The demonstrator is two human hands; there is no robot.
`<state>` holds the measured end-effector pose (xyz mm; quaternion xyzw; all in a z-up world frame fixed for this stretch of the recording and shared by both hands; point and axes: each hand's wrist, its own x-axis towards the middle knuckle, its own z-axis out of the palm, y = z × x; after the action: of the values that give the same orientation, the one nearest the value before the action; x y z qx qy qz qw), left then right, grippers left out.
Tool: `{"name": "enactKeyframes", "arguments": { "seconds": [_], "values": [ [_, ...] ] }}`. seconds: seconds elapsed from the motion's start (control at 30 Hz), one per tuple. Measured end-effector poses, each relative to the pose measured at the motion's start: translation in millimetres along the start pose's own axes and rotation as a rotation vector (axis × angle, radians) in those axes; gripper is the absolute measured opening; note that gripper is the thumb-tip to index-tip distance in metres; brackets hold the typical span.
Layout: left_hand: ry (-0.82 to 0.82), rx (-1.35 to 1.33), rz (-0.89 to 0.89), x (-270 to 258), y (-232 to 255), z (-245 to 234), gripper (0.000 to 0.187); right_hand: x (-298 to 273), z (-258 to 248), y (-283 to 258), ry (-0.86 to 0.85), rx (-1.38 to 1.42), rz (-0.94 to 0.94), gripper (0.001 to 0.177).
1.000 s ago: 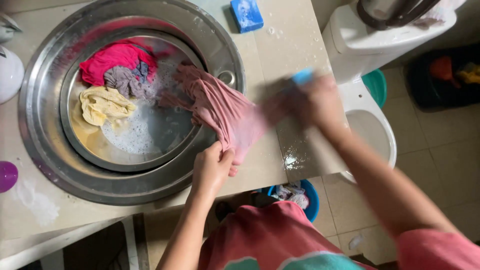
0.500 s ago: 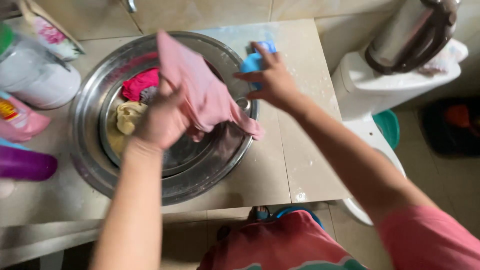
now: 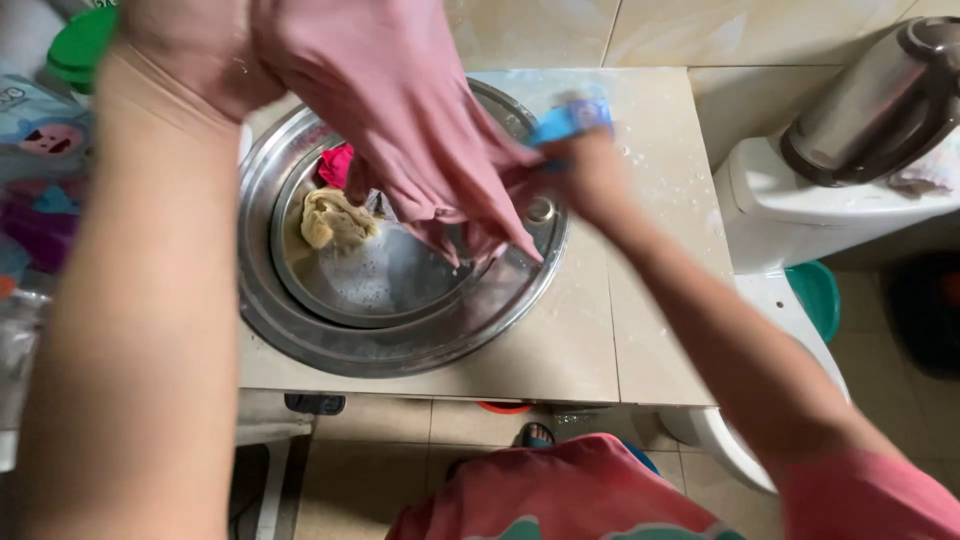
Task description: The person is hand washing several items of clothing in a basin using a bar of soap and a scrub brush in a bathroom.
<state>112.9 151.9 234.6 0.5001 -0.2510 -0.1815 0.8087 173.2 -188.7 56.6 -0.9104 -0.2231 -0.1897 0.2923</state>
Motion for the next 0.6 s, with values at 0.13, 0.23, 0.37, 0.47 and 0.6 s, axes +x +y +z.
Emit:
{"name": "enactKeyframes", "arguments": {
  "seconds": [0.13,0.23,0.37,0.47,0.6],
  "values": [
    [0.041,0.02,-0.108,11.7,-11.8,0.9,0.03,-43.2,-113.5,38.5,0.303,-0.28,0.183,0.019],
    [0.068,0.028,-0.196,25.6,-26.9,3.9,0.028,-87.1,-171.7,19.4,0.529,-0.546,0.05,0.016],
    [-0.397,-0.541,-0.481,0.1,-122.4,44.1,0.059,-177.8,-171.6,76.1,0.42,-0.882,0.117,0.014],
    [-0.032,0.217,-0.641,-44.6,-240.8,41.0,0.046,-232.7,-152.3,88.3,0.149,-0.776,0.41,0.021],
    [0.226,0.2,-0.592,-86.2,-293.4,54.6,0.039,-221.0,-134.2,50.5,-0.032,-0.824,0.572,0.039]
  ]
}}
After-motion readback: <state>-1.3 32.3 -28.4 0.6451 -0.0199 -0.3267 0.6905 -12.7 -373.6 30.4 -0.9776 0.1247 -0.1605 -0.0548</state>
